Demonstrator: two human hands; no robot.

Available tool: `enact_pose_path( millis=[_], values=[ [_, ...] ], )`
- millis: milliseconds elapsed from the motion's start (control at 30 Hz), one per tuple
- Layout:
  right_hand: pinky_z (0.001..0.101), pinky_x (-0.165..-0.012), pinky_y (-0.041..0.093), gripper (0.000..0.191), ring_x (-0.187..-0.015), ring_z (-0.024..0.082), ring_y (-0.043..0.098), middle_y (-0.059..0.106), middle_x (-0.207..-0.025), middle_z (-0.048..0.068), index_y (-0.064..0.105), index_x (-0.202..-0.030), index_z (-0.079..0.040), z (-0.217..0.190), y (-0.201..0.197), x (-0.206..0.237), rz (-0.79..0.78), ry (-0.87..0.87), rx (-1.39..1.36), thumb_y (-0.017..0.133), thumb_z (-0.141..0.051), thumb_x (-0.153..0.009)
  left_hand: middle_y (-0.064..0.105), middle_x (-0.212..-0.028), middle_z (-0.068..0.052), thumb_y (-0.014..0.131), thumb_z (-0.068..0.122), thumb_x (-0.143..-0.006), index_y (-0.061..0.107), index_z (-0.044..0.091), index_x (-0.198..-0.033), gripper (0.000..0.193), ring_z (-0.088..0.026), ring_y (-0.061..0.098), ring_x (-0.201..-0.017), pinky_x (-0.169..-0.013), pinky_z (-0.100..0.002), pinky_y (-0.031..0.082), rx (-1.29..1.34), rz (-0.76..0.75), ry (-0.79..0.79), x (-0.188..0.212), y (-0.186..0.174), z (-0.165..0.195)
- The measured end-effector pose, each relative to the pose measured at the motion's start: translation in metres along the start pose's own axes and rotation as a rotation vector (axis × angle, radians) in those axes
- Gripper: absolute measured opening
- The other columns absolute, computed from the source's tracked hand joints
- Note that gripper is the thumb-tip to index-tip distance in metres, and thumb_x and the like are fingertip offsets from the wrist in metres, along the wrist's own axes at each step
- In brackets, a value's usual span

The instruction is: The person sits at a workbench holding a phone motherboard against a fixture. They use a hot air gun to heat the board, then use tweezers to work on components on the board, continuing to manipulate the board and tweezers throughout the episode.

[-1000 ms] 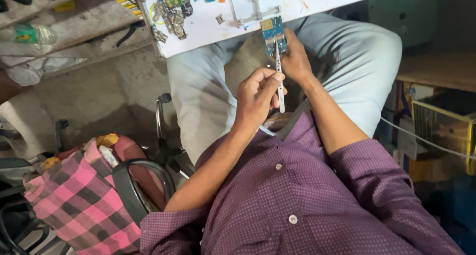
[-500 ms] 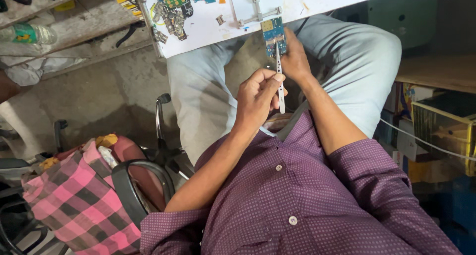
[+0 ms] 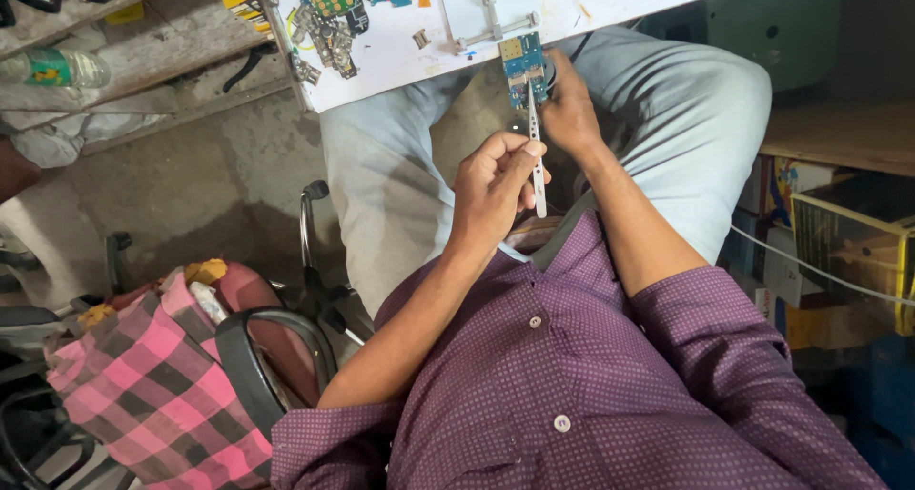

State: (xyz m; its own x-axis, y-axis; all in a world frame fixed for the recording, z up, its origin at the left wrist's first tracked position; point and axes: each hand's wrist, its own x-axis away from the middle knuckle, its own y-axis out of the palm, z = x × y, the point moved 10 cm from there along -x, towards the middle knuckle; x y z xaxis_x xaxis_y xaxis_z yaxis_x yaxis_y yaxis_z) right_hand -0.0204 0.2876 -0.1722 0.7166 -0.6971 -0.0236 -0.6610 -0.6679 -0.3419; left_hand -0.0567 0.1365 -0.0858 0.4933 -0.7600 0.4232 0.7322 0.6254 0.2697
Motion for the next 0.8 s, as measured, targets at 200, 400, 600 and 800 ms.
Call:
enact_pose_path(
  millis=[200, 400, 600, 800],
  values=[
    [0.0380, -0.089, 0.051, 0.047, -0.103, 0.037, 0.065, 0.067, -0.117, 0.021, 0.055, -0.131, -0.006, 0.004, 0.000, -0.001, 0.005, 0.045, 0.040, 0.066, 0.007, -0.086, 0.070, -0.079, -0.004, 0.065, 0.020, -0.102, 0.068, 0.001, -0.104, 0.020, -0.002, 0.054, -0.056, -0.050, -0.019, 0.040, 0.010, 0.002, -0.015, 0.000, -0.001, 0.000],
    [0.0384, -0.083, 0.050, 0.045, -0.100, 0.039, 0.063, 0.065, -0.121, 0.019, 0.057, -0.131, -0.007, 0.007, -0.001, -0.006, 0.037, 0.081, 0.099, 0.069, 0.002, -0.089, 0.070, -0.079, -0.004, 0.065, 0.021, -0.102, 0.068, 0.002, -0.103, 0.019, -0.002, 0.054, -0.056, -0.050, -0.019, 0.039, 0.002, -0.001, -0.012, 0.001, -0.002, 0.000],
    [0.0403, -0.097, 0.050, 0.042, -0.116, 0.042, 0.062, 0.064, -0.125, 0.020, 0.058, -0.129, -0.005, -0.012, -0.007, -0.010, 0.080, -0.110, 0.071, 0.071, 0.001, -0.089, 0.070, -0.079, -0.003, 0.065, 0.022, -0.102, 0.067, 0.003, -0.102, 0.019, -0.002, 0.054, -0.056, -0.049, -0.019, 0.039, 0.005, -0.004, -0.003, 0.000, -0.001, 0.000],
    [0.0410, -0.099, 0.050, 0.041, -0.116, 0.043, 0.061, 0.063, -0.125, 0.021, 0.059, -0.131, -0.005, -0.015, -0.006, -0.014, 0.069, -0.099, 0.068, 0.072, -0.001, -0.092, 0.070, -0.079, -0.003, 0.065, 0.022, -0.102, 0.067, 0.003, -0.102, 0.020, -0.002, 0.054, -0.057, -0.050, -0.019, 0.039, -0.008, -0.004, -0.005, -0.001, -0.001, 0.000]
  ],
)
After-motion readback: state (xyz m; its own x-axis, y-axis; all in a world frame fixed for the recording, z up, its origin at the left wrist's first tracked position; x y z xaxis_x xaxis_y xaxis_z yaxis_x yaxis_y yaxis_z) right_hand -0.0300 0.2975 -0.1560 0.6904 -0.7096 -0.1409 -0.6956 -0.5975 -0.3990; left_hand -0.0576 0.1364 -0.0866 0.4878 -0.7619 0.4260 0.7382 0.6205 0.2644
